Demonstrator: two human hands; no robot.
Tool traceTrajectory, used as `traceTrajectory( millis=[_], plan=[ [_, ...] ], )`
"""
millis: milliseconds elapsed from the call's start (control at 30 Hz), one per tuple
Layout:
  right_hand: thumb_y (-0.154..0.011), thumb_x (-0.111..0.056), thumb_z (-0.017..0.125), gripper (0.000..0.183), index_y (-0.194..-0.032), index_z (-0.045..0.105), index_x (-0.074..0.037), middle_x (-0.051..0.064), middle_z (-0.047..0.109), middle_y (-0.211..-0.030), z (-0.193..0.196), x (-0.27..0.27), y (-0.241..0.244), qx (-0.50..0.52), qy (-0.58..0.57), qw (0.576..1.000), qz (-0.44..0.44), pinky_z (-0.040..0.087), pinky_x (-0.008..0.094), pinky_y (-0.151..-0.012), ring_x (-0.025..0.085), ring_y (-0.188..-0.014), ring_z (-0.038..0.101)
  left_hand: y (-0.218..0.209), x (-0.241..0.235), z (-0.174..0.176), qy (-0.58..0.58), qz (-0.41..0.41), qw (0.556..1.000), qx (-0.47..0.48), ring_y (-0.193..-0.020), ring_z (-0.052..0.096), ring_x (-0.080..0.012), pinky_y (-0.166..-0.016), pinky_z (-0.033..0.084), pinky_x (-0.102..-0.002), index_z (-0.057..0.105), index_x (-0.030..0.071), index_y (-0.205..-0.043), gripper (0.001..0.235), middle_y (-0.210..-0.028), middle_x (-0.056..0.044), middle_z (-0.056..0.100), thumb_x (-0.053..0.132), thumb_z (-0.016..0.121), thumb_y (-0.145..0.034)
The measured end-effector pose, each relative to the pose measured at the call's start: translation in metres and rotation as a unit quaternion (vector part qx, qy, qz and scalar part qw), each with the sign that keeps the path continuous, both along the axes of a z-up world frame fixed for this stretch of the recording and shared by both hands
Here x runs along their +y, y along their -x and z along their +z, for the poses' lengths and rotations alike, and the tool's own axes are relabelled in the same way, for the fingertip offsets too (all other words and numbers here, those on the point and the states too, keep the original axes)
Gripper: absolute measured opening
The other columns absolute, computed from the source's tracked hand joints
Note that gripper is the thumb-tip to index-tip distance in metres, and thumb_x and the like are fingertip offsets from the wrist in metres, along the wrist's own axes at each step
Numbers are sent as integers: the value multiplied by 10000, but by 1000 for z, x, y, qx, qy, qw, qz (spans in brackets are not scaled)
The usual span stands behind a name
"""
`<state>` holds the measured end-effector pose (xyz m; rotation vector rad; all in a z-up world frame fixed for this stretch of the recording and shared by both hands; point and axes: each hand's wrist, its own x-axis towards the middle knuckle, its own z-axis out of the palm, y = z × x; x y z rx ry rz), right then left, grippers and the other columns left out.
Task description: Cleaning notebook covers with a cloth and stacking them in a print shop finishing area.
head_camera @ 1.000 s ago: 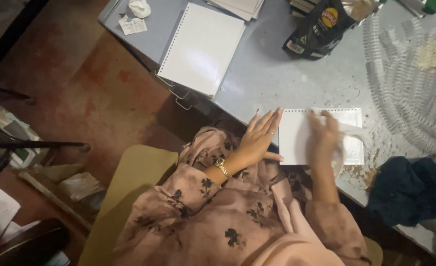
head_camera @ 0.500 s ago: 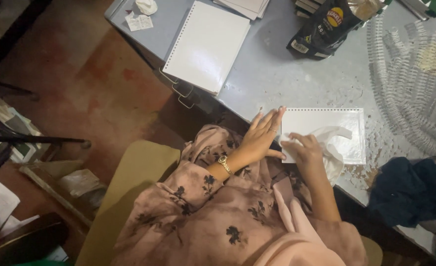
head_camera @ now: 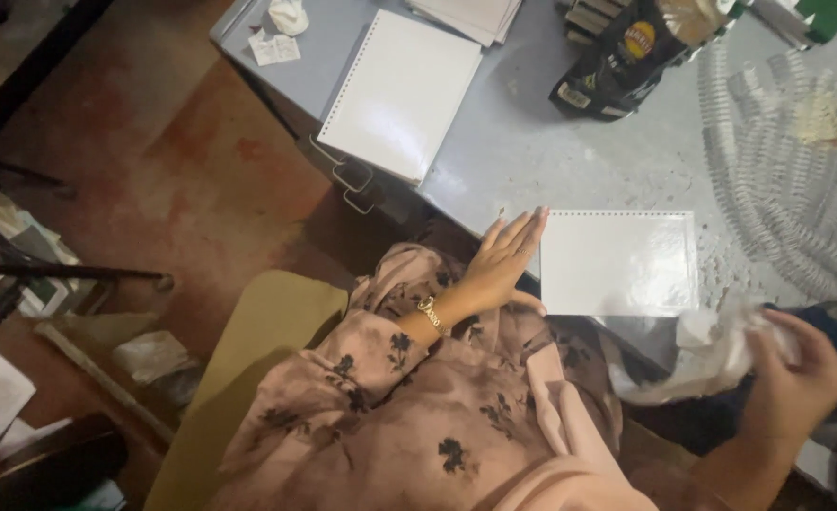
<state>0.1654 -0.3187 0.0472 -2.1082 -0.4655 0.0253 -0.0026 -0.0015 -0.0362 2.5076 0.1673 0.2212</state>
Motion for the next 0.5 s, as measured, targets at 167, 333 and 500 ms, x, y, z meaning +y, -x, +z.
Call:
traceTrajectory(
  millis=[167,333,500],
  plan=[
    [-920,40,698,268,-1114,783,-123,49,791,-1116,21,58,17,9,-224,958,-178,669,238,-899,103,-1016,769,0,-1,4,-36,1,999,34,-1603,11,-262,-1280,-4,-500,-13,93,-1636,1291,-1722,-84,-67,725,714,-778],
    [-972,79,626,361,-1327,675,29,229,689,-1262,1,140,79,-115,-122,984,55,502,439,-1058,361,-1213,633,2,-4,9,-17,11,999,26,-1600,75,-297,-1277,33,-544,144,87,-1638,1237,-1731,-108,27,648,791,-745],
    [-913,67,703,475,-1375,680,-40,214,662,-1329,-89,145,78,-231,1,960,161,503,501,-1016,418,-1164,628,-3,-1,17,38,11,998,41,-1590,95,-324,-1264,33,-580,200,75,-1629,1221,-1733,-133,66,566,833,-707]
  ],
)
